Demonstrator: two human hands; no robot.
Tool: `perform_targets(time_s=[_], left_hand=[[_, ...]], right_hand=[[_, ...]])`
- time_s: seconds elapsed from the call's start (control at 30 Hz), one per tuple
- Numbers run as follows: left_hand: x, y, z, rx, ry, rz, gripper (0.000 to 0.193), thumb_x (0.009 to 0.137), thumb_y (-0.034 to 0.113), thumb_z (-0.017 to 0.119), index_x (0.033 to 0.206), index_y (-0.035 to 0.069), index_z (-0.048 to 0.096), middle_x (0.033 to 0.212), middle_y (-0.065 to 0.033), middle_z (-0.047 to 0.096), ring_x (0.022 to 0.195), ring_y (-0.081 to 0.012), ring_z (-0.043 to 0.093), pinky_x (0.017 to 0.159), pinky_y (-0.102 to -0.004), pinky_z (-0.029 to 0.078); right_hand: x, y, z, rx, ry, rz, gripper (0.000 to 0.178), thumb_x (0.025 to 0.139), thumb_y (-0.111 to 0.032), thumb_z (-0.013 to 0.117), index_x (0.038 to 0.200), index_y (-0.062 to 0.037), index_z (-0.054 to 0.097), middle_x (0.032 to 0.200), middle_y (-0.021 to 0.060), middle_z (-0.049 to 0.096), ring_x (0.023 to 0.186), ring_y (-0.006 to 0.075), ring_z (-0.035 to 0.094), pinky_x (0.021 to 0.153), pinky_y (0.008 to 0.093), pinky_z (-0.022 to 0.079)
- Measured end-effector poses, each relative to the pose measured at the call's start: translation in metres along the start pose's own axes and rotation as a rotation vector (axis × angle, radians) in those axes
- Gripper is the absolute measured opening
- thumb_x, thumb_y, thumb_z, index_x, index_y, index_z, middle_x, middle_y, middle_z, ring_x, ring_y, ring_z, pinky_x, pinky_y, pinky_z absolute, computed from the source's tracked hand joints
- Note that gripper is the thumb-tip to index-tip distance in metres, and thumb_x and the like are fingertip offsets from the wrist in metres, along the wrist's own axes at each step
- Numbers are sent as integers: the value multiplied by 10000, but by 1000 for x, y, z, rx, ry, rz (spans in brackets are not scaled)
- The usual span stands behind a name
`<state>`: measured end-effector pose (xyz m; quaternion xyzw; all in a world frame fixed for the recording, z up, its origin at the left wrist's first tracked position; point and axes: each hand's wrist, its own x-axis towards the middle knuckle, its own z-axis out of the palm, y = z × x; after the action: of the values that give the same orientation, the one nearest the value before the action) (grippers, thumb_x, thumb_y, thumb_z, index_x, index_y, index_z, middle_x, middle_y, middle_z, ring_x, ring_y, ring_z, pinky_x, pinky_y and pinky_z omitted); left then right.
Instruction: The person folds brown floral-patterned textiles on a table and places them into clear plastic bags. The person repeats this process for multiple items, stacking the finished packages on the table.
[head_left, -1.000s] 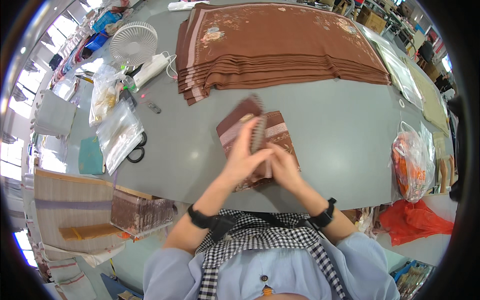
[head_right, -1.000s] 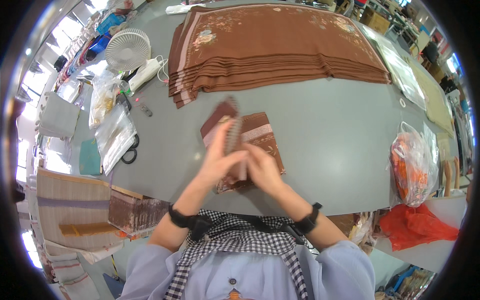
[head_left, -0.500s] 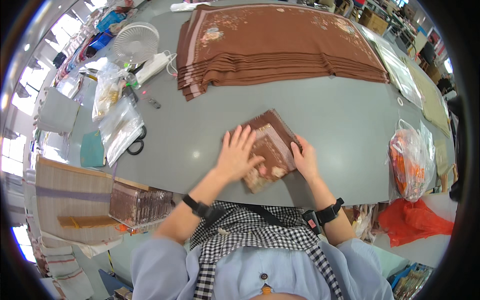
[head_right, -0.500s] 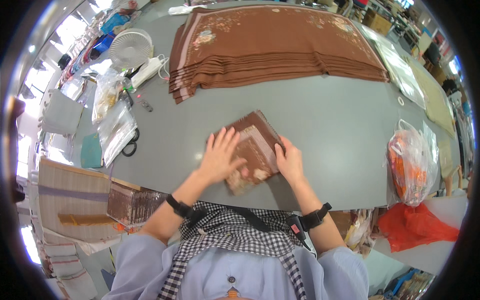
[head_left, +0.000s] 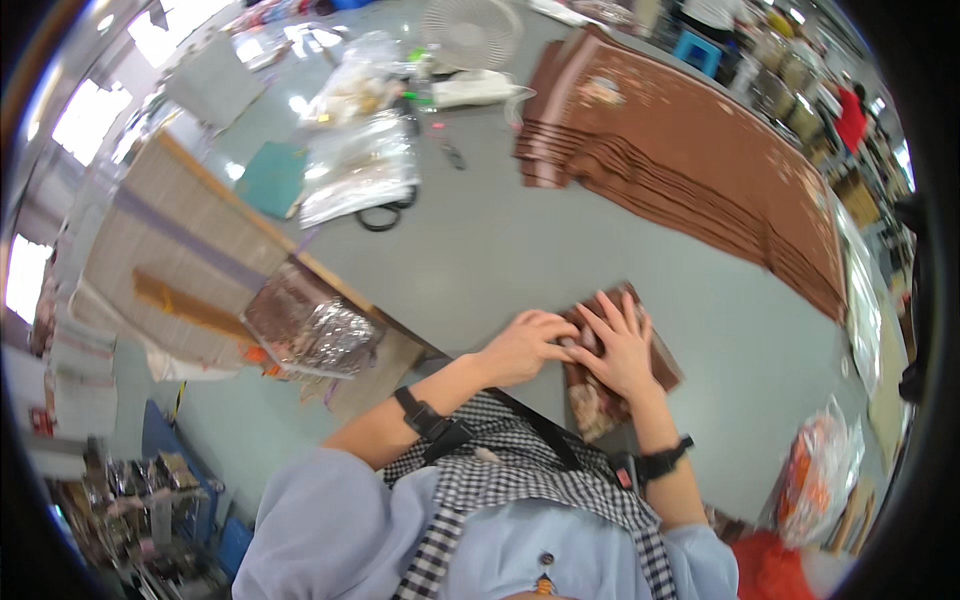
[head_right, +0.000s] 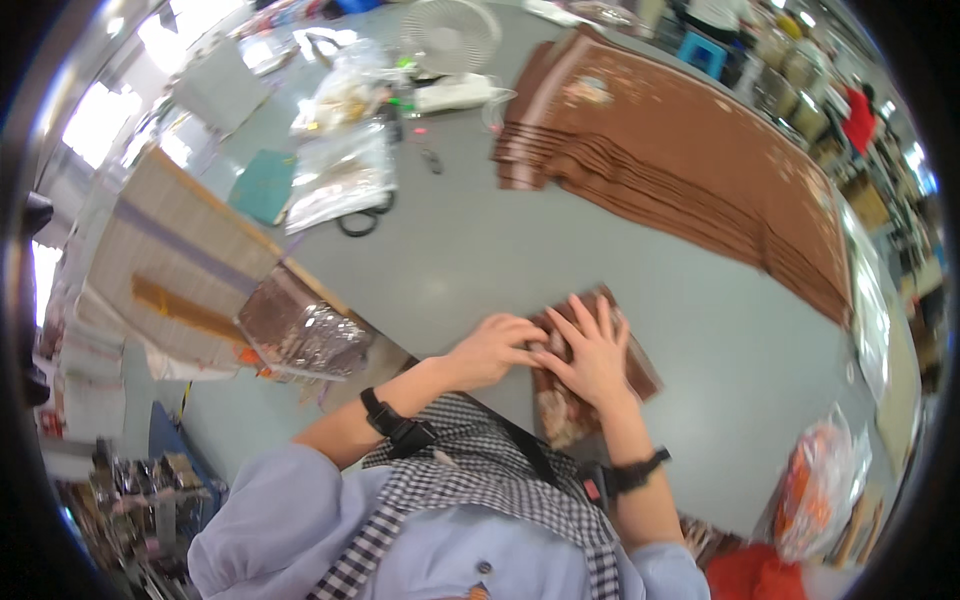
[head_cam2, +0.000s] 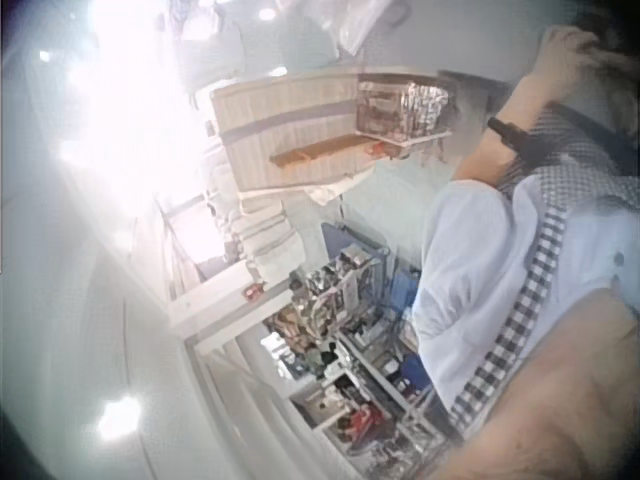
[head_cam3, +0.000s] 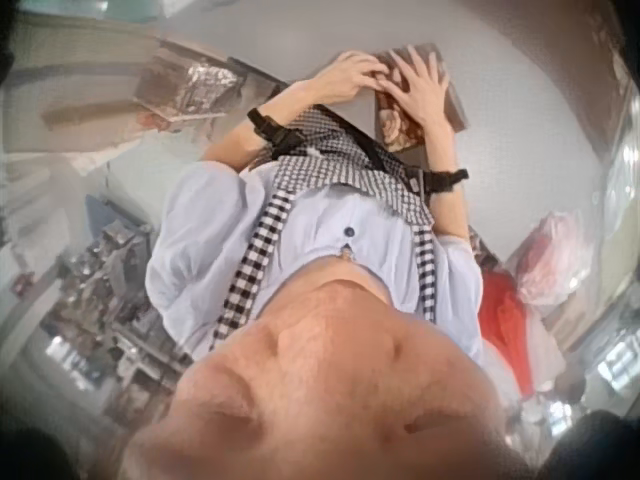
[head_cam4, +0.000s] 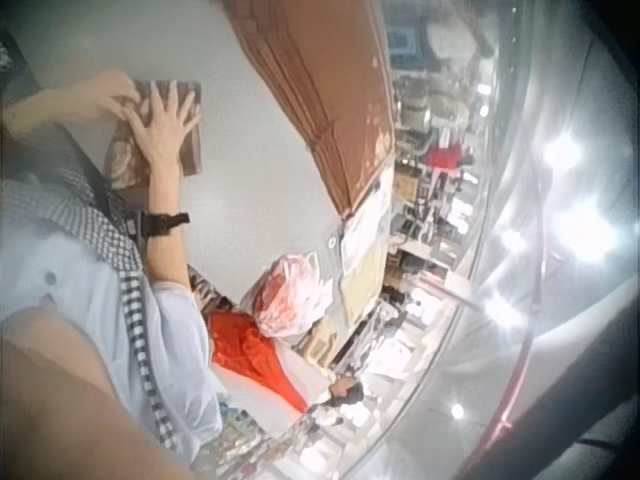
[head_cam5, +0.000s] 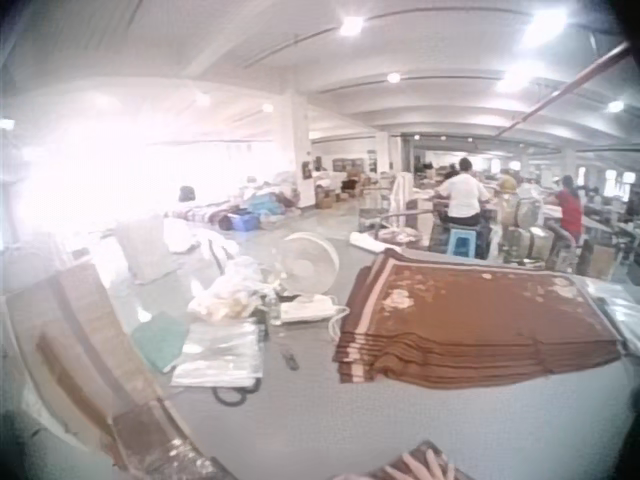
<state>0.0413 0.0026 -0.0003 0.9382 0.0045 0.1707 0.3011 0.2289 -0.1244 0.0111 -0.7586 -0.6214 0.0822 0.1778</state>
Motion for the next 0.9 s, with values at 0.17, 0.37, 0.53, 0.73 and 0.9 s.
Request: perform_targets(time_s=[0.17, 0.37, 0.53, 0.73, 0.9], left_hand=[[-6, -61, -59, -313, 83, -175, 214, 848, 69, 626, 1040, 106, 713, 1224, -71, 601, 1179, -263, 506, 1005, -395, 401], [-36, -126, -167, 256, 355, -372, 182, 871, 89, 600, 1019, 55, 701, 1019, -130, 680, 989, -292, 611, 925, -382, 463], [-84, -143, -230, 651, 363, -581, 247, 838, 27, 602, 1079, 26, 657, 1074, -158, 657, 1013, -337, 609, 894, -392, 492], [-24, -37, -99, 267, 188, 47, 284, 811, 19, 588, 1083, 72, 652, 1072, -105, 643, 1108, -277, 587, 994, -425, 452], [4, -3, -23, 202, -23, -33, 381, 800, 86, 626, 1167, 185, 648, 1262, -41, 553, 1261, -250, 466, 1082, -495, 329]], right_hand=[[8, -27, -2, -78, -181, 127, 1022, 600, -687, 742, 1426, -168, 437, 1544, 169, 244, 1420, 492, 103, 1068, 715, 54], [25, -68, 38, -109, -13, -89, 1005, 620, -732, 689, 1425, -185, 440, 1539, 165, 254, 1397, 515, 152, 1008, 775, 72], [28, -19, 18, -118, -2, -140, 891, 629, -693, 703, 1374, -240, 514, 1512, 114, 339, 1409, 448, 203, 1057, 720, 125], [38, 42, -10, -6, -128, -66, 740, 740, -658, 651, 1364, -281, 522, 1524, 93, 326, 1414, 456, 185, 1075, 716, 89], [34, 13, -8, -57, 34, -29, 755, 717, -676, 664, 1354, -290, 537, 1523, 92, 332, 1409, 465, 189, 1069, 722, 91]])
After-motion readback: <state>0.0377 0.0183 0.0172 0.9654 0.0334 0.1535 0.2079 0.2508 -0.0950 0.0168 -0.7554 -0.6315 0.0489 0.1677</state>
